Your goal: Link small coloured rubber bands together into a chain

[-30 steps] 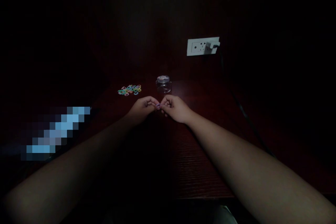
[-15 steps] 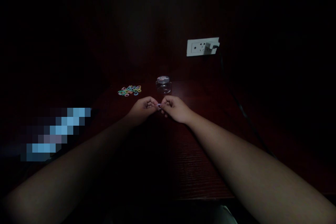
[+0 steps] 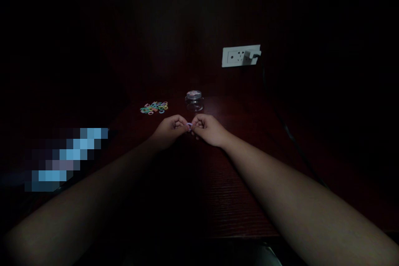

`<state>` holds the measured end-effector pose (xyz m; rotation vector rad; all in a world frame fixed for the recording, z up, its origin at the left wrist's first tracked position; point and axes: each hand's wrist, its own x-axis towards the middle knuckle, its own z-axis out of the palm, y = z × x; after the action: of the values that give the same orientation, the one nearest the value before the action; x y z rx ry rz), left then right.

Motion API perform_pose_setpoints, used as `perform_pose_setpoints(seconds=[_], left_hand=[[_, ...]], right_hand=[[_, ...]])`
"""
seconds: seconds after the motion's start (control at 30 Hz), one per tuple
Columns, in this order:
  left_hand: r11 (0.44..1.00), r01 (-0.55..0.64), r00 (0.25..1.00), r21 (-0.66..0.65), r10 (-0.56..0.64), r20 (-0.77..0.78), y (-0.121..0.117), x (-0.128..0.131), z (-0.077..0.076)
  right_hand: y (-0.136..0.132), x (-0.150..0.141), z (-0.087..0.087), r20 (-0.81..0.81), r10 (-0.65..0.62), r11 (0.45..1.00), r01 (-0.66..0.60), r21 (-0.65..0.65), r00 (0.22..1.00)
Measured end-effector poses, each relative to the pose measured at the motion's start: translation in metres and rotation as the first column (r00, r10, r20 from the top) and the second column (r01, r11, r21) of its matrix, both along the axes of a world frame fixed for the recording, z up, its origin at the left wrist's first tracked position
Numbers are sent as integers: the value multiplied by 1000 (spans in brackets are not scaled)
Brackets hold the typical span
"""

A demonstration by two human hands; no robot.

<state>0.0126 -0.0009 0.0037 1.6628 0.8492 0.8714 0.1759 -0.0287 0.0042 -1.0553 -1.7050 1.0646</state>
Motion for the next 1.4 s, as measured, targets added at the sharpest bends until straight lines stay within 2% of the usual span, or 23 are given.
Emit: perform_pose_setpoints(seconds=[0.3,0.43,0.6,0.7,0.77,0.83,0.9,0.97,1.17,1.4], left_hand=[[1000,21,1000,3,-21,22,1,-1,-3],[997,5,1000,73,-4,-15,2,-1,-4],[978,-130,983,164,148,-106,10,-2,-10],[955,-230,960,187,254,-116,14,-3,-13],[950,-256,955,181,278,-105,13,-3,-13],[968,-201,974,148,213,-76,11,-3,-10],[994,-49,998,96,53,-31,7,-2,-7],[997,12,1000,74,-12,3,4,-2,-4],[997,69,997,45,-70,16,4,-2,-3],[996,42,999,82,-43,3,5,-2,-4]], right_hand=[[0,0,0,20,-10,1000,10,-4,1000],[1,1,-1,37,-11,1000,11,7,999],[0,1,0,69,4,1000,-5,23,998],[-1,1,1,75,11,1000,-12,17,997],[-1,1,2,72,17,1000,-18,13,997],[0,1,1,65,20,1000,-21,18,998],[0,1,0,57,20,999,-22,26,998],[0,2,-1,48,13,1000,-15,24,999],[0,1,-2,13,-7,1000,6,4,1000],[0,1,-2,-15,18,1000,-18,6,1000]])
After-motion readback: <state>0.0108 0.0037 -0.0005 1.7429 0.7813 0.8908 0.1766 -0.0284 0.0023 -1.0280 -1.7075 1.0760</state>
